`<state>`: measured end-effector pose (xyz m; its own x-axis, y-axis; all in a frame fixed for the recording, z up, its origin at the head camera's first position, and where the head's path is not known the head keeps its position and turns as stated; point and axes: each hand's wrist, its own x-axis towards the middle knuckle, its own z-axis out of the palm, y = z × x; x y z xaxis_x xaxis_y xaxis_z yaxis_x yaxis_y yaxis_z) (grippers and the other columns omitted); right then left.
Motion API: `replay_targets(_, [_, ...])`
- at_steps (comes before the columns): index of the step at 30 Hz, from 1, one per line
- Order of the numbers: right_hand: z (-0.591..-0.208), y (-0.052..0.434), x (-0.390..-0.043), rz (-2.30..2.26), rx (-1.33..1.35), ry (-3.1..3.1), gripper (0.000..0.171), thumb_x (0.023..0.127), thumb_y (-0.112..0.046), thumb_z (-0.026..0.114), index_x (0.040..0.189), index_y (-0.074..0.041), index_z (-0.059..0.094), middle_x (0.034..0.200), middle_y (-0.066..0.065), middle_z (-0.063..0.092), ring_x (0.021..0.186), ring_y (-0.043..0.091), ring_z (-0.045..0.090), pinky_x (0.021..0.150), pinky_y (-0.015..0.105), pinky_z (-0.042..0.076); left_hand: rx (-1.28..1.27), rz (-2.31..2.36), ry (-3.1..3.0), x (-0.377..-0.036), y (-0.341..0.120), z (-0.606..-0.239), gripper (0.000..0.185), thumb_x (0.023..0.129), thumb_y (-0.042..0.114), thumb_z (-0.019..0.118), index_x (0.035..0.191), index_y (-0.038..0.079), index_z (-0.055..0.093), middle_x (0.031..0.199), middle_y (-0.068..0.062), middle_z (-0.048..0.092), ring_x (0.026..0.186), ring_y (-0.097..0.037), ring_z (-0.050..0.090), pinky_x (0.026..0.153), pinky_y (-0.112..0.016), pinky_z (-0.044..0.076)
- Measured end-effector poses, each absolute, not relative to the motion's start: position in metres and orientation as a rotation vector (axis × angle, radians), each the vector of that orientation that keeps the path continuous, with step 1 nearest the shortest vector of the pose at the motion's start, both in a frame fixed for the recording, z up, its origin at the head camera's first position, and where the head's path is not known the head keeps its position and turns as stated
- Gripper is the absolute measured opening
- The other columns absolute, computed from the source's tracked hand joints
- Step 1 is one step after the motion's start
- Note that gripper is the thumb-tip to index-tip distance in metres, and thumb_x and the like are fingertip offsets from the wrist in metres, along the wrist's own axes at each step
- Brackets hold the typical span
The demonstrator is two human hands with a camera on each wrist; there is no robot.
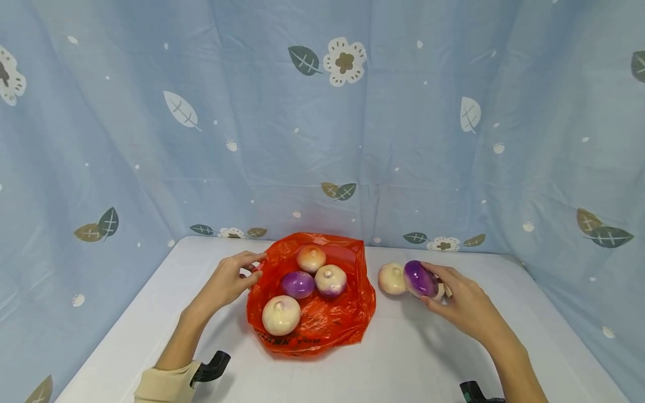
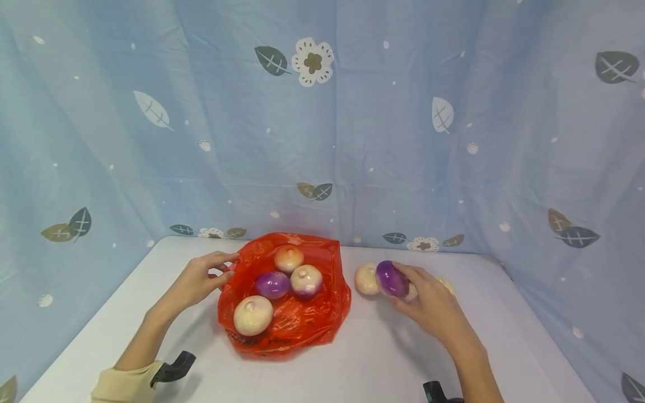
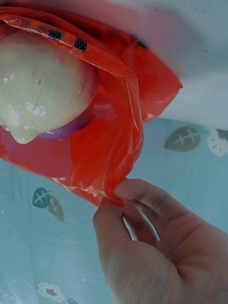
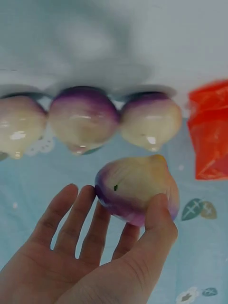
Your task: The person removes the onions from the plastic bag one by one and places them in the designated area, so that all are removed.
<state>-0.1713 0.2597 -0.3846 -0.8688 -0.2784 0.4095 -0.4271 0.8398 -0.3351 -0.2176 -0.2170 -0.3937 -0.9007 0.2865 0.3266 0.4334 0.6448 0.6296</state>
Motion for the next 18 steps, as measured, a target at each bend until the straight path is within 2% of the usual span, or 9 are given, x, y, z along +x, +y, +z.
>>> replay_targets(4, [-0.385, 0.275, -0.168, 0.6, 0.505, -2.685, 0.066, 0.078, -0.022, 0.081, 0.138, -0.018, 0.054, 0.123, 0.016, 0.064, 0.104, 0.039, 0.066, 0.075, 0.056, 0.057, -0.589, -1.101, -2.668, -0.217, -0.217, -0.393, 0.039, 0.089, 0.004, 0.067, 0.128, 0.002, 0.064, 0.115, -0.012, 0.07, 0.089, -0.021, 0.067, 0.069, -0.025, 0.061])
replay_targets(8, [-0.387, 0.291, -0.165, 0.57, 0.484, -2.674, 0.067, 0.077, -0.022, 0.082, 0.137, -0.016, 0.055, 0.119, 0.013, 0.066, 0.094, 0.03, 0.068, 0.064, 0.036, 0.057, -0.593, -1.112, -2.666, -0.217, -0.217, -0.394, 0.039, 0.089, 0.004, 0.067, 0.128, 0.002, 0.064, 0.115, -0.012, 0.069, 0.089, -0.021, 0.067, 0.069, -0.025, 0.061])
replay_targets(11, [-0.388, 0.302, -0.164, 0.532, 0.46, -2.653, 0.068, 0.074, -0.023, 0.084, 0.136, -0.014, 0.056, 0.116, 0.011, 0.068, 0.089, 0.025, 0.067, 0.06, 0.026, 0.054, -0.593, -1.114, -2.663, -0.217, -0.217, -0.394, 0.039, 0.089, 0.004, 0.067, 0.128, 0.002, 0.064, 0.114, -0.012, 0.07, 0.089, -0.021, 0.067, 0.069, -0.024, 0.061])
replay_targets(18, [-0.389, 0.323, -0.165, 0.481, 0.414, -2.633, 0.071, 0.071, -0.023, 0.087, 0.133, -0.011, 0.057, 0.11, 0.015, 0.068, 0.081, 0.016, 0.064, 0.055, 0.021, 0.051, -0.605, -1.104, -2.651, -0.218, -0.217, -0.393, 0.038, 0.088, 0.002, 0.066, 0.126, 0.0, 0.065, 0.115, -0.013, 0.07, 0.088, -0.022, 0.067, 0.068, -0.024, 0.06])
